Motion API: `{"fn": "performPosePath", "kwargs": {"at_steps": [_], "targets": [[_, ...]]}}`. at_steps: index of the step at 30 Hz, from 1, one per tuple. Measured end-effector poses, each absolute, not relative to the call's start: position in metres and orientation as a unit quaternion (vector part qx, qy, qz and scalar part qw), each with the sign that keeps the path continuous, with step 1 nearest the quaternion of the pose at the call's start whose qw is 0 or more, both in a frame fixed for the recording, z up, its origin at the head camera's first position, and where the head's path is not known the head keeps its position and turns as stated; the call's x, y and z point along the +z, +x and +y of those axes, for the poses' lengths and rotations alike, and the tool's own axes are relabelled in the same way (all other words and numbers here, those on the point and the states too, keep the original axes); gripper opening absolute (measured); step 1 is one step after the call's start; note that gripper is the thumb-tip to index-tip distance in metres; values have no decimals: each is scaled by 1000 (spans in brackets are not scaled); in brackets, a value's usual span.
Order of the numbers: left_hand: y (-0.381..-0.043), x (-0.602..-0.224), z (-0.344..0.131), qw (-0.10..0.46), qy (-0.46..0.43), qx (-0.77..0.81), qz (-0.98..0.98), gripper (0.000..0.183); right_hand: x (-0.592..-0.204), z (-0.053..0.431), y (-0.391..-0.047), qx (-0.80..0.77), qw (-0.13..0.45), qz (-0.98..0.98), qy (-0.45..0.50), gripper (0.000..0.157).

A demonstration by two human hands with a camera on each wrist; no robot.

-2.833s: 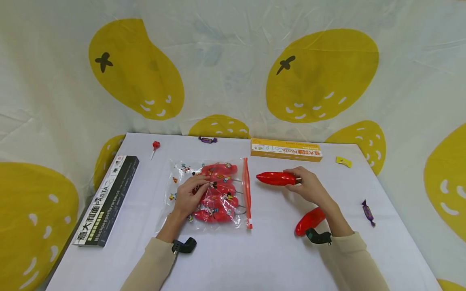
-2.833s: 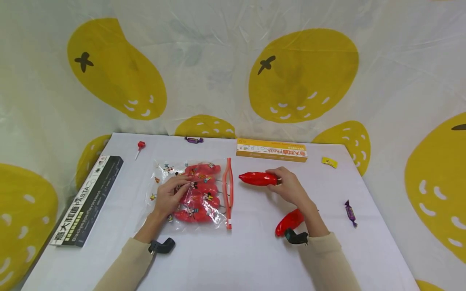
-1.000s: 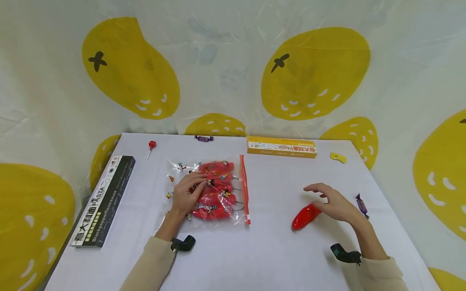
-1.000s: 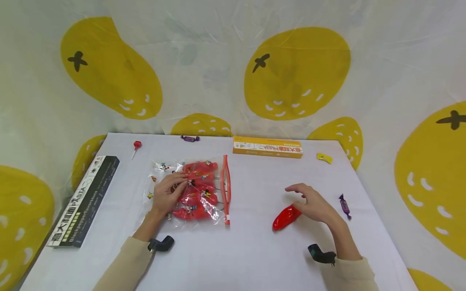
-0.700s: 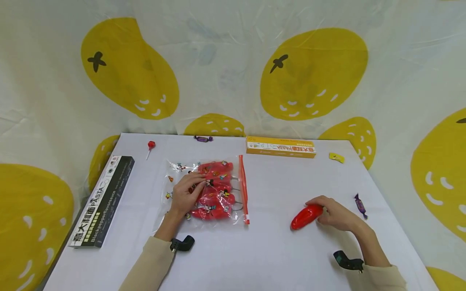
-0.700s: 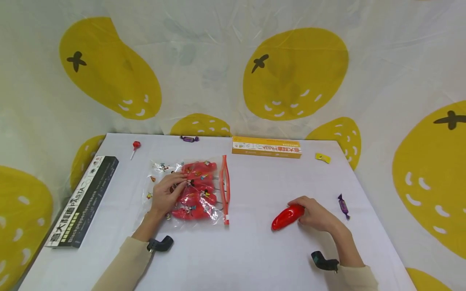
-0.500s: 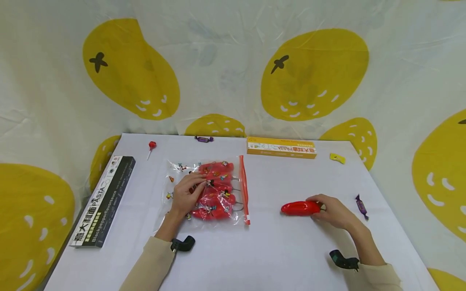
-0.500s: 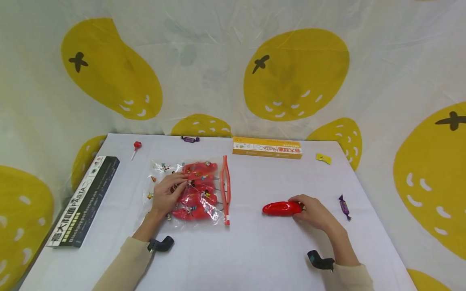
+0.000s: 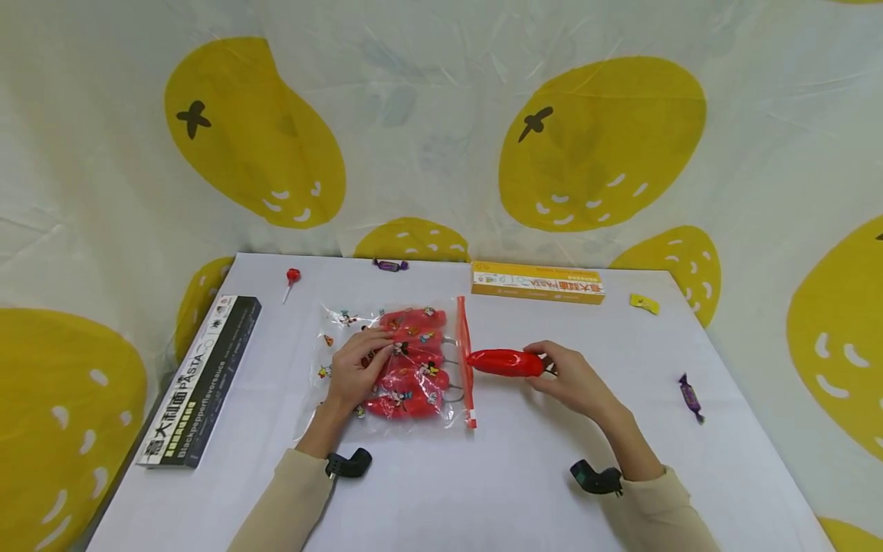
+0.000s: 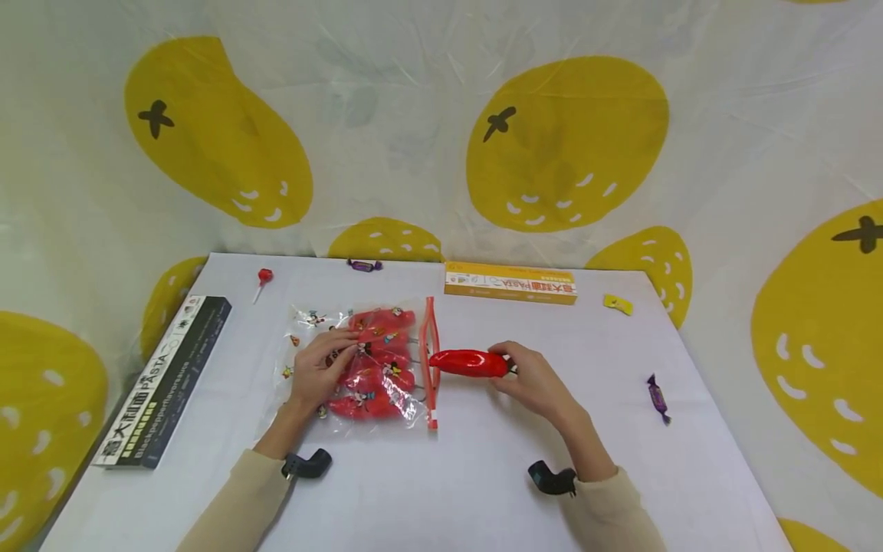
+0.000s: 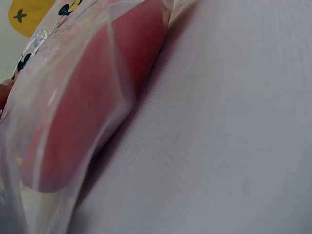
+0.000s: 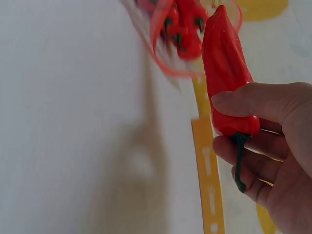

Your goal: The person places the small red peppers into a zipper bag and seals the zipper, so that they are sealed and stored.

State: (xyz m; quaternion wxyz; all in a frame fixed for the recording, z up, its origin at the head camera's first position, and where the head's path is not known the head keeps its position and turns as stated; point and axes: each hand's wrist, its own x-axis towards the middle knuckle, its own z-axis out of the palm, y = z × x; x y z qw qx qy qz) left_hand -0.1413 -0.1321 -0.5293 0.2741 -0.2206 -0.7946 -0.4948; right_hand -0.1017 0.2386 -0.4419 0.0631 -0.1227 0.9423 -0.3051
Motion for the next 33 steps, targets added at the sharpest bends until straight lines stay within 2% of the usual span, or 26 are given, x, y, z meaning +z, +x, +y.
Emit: {"fn": "performPosePath", "kwargs": {"at_steps": [7,14,25,33], "targets": [[-142,-531,-130,283,-233,-496,-787,15,-448,190,-112,-329,54,924,-185,49],[-143,-531,-130,287,-232,-492,-788,15,-457,162,-118,-405,45,886,-222,42],[-143,-526,-131,280,-221,-493,-793,16,-474,143,-121,-470,60,857,-202,29],[-142,-521,-131,270,-216,-470,-812,16,-470,152,-122,-442,104,861,-229,34]]}}
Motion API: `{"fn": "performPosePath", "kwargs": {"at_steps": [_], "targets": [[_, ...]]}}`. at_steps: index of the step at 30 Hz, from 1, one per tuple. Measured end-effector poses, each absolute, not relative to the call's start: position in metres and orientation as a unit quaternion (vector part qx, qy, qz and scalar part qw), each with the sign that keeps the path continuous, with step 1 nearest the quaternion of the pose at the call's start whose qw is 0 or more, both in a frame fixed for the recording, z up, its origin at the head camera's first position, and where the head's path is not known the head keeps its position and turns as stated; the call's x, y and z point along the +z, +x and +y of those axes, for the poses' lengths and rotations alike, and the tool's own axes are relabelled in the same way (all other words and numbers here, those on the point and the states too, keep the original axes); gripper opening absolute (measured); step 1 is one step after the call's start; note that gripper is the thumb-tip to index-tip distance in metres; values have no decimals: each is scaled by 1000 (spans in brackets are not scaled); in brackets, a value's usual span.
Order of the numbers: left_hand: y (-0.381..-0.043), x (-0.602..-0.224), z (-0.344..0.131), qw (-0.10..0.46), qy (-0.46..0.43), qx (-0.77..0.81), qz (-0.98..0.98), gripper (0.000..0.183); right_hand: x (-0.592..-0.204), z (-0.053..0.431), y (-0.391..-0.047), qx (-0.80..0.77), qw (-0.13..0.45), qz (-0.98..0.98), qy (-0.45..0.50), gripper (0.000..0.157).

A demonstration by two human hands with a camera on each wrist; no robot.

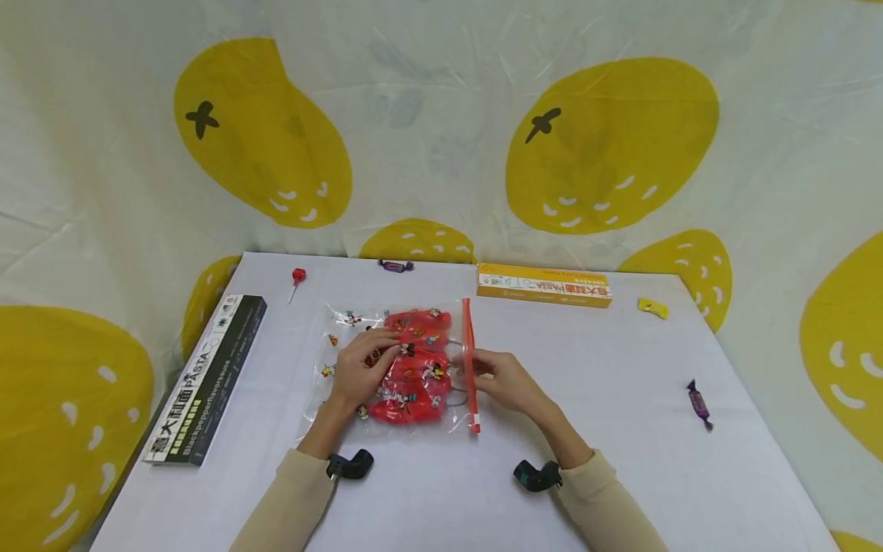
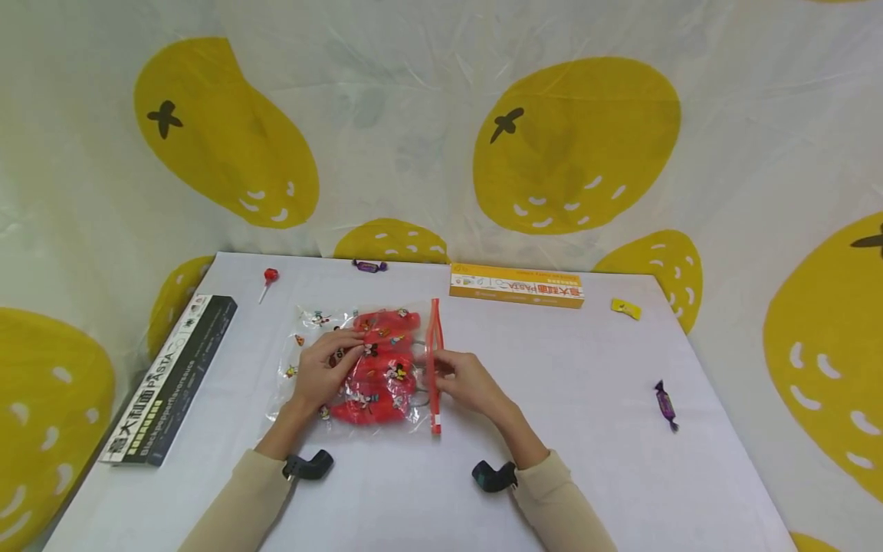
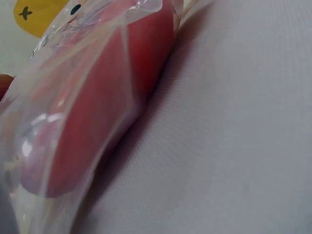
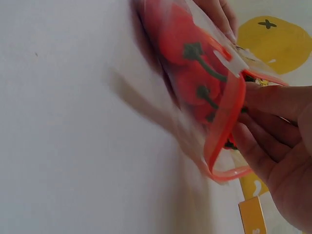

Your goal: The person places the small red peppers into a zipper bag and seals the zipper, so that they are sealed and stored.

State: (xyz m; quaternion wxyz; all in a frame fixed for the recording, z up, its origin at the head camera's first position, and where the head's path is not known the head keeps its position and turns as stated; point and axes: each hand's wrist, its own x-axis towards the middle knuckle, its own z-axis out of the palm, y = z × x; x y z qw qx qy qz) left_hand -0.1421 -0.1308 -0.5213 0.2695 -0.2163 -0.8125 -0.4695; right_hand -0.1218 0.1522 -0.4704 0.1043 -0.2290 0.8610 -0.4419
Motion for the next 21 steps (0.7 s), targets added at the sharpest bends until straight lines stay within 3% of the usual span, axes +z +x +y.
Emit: {"fn": "performPosePath", "kwargs": {"at_steps": [8,15,21], "targets": [[-140,-510,-129,252,-216,-444,-832,17,-465,177,-143,-410,68,890,-187,29],[-120,-481,-99,291,-288,-338,-848,18,-462,180,-177,-400,57,895,-187,36],[-87,-483,-61,226,-366,-200,-880,39,-468,171,-200,-371,53,902,-214,45]]}}
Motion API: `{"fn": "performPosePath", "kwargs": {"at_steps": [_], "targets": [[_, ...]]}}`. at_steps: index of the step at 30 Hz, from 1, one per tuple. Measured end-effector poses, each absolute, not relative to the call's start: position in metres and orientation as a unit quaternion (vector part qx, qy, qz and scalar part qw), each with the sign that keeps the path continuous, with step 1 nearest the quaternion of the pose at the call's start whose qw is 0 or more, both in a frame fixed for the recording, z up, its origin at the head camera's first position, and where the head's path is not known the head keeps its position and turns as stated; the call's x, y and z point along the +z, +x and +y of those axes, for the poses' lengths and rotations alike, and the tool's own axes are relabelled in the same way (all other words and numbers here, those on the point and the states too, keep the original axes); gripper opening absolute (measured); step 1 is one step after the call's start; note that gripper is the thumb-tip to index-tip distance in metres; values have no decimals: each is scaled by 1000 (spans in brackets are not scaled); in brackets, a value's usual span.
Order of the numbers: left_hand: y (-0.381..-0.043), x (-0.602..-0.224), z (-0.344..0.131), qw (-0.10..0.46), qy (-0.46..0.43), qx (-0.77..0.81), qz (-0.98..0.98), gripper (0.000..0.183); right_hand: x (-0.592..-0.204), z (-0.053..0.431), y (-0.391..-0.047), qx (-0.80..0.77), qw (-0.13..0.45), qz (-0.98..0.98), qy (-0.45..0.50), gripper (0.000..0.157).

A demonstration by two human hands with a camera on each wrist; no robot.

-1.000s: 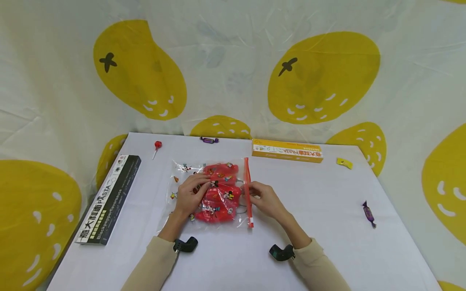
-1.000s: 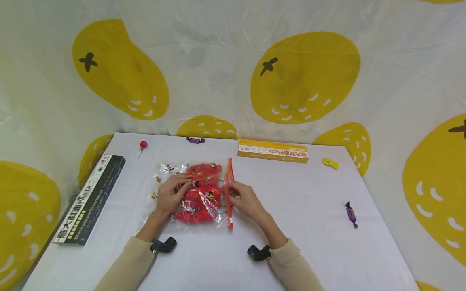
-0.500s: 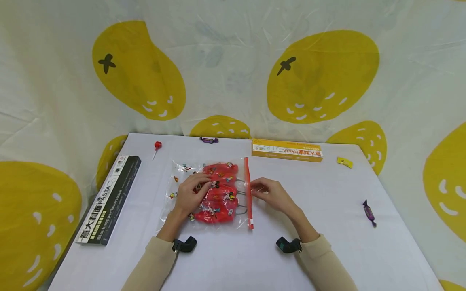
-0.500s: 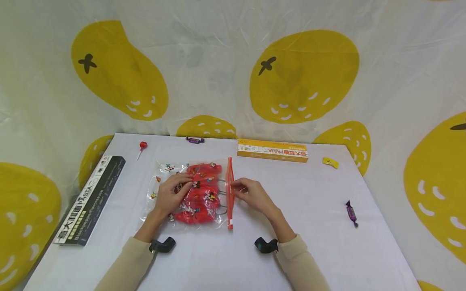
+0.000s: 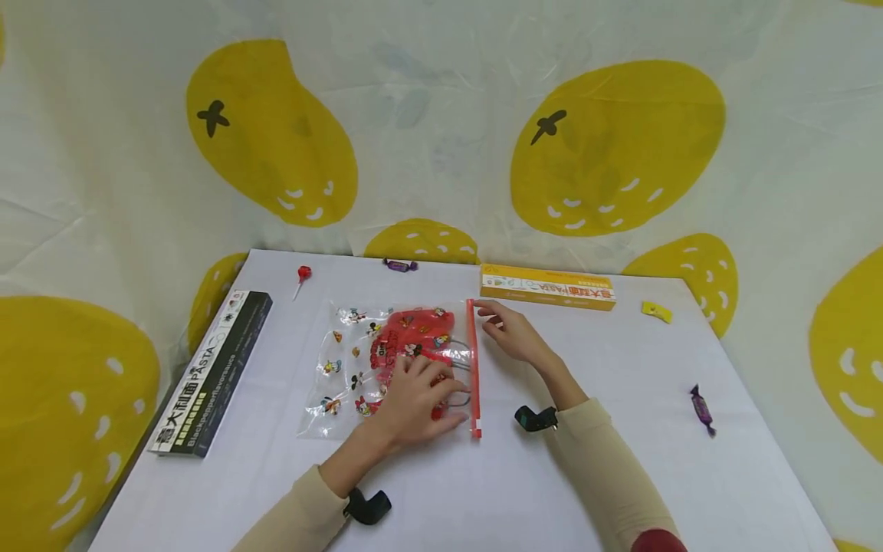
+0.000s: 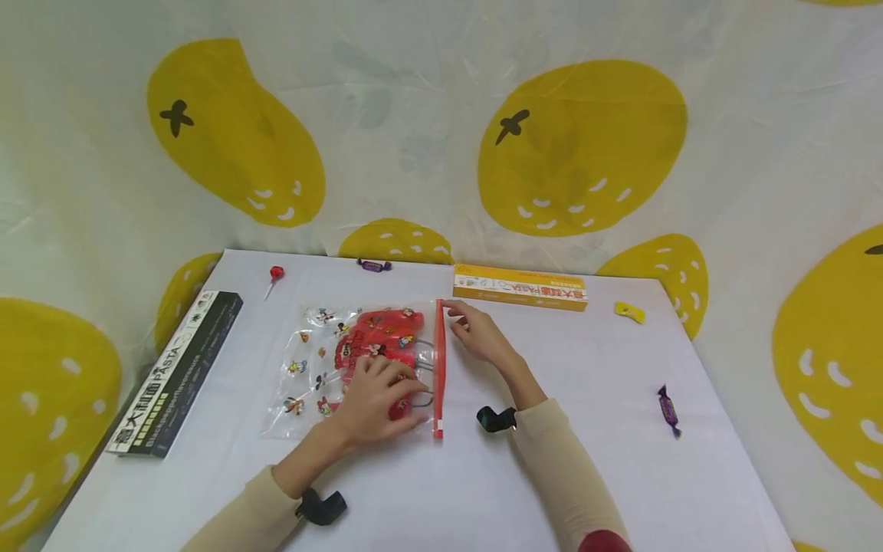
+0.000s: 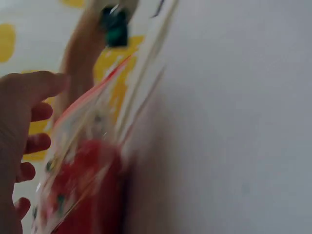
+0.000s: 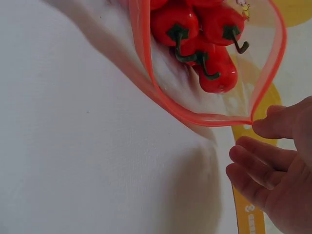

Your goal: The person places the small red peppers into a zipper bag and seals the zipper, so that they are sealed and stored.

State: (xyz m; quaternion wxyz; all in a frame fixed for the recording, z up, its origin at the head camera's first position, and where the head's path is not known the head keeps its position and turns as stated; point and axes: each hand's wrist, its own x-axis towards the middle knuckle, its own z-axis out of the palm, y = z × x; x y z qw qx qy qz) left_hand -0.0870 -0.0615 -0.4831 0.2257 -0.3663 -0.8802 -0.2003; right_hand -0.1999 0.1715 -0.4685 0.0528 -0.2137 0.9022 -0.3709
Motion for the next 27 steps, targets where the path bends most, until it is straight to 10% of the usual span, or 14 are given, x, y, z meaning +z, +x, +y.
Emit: {"fn": "performPosePath", "kwargs": {"at_steps": [8,27], "targets": [[-63,-502,-37,151,-380,-83,-909,49,-480,163,-217,-379,58,900,-206,39],[-63,-432,-75,307,-406,-242,-826,18,-444,201,-197,-314,-93,918,-225,23]]}}
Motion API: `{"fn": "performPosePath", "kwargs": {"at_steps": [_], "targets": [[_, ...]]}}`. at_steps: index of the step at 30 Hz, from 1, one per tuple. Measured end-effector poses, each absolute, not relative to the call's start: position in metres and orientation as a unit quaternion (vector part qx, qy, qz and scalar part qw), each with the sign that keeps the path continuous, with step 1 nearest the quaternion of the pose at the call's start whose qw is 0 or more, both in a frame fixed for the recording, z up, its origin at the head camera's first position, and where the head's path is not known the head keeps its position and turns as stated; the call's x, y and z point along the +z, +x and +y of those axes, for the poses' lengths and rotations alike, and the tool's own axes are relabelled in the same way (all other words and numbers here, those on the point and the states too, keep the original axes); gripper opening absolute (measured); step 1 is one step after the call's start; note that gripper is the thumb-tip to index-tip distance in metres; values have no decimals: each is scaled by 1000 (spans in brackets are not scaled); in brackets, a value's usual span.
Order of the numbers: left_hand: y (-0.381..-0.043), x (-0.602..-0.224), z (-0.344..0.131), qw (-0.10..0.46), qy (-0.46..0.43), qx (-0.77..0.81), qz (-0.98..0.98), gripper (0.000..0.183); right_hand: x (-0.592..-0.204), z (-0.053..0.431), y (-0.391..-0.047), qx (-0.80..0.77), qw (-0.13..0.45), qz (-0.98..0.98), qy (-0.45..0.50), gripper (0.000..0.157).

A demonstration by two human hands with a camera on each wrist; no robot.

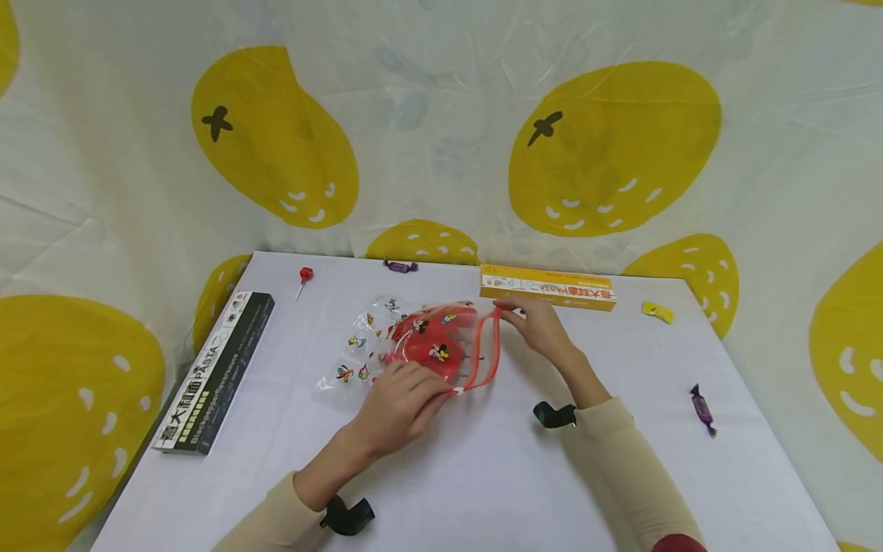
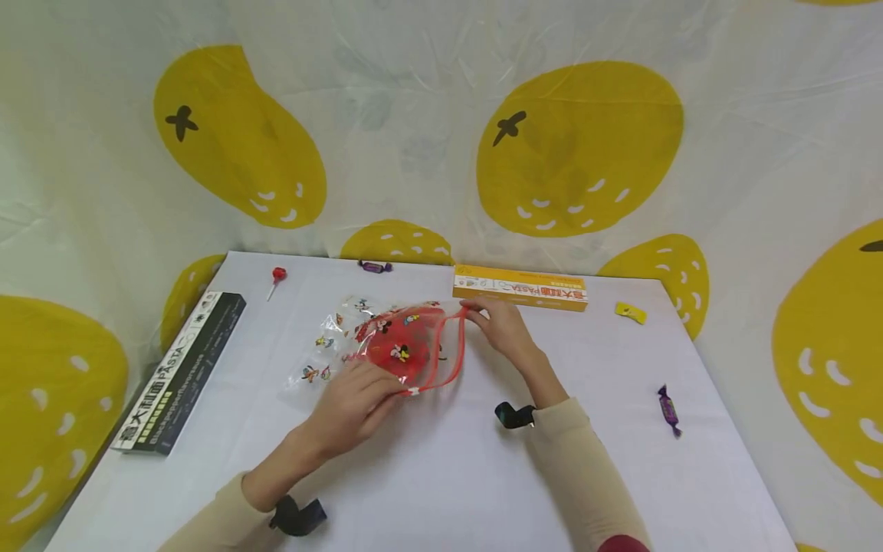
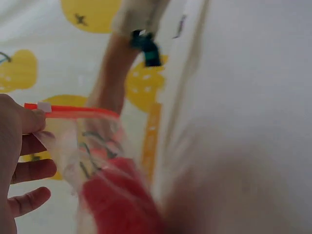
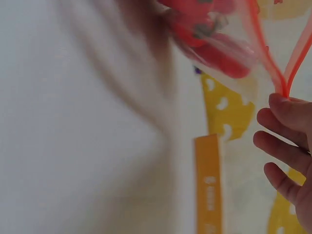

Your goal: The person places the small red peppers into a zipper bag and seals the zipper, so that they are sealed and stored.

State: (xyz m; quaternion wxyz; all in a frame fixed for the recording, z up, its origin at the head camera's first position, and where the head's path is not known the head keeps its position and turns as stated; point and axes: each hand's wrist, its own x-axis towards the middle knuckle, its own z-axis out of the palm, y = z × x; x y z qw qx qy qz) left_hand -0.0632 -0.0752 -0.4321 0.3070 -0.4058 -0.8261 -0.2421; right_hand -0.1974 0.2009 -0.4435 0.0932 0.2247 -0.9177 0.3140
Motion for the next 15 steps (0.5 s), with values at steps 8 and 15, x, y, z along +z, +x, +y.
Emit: {"fn": "performPosePath", "kwargs": {"at_steps": [8,15], "targets": [[-80,-358,-114,370,-309,-373,-793,11,-371,230,-165,304,205,-893,260,14],[-89,-325,-123,376,-178,-480,-773,12,-315,243,-133,319,280,-855,299,17]]}}
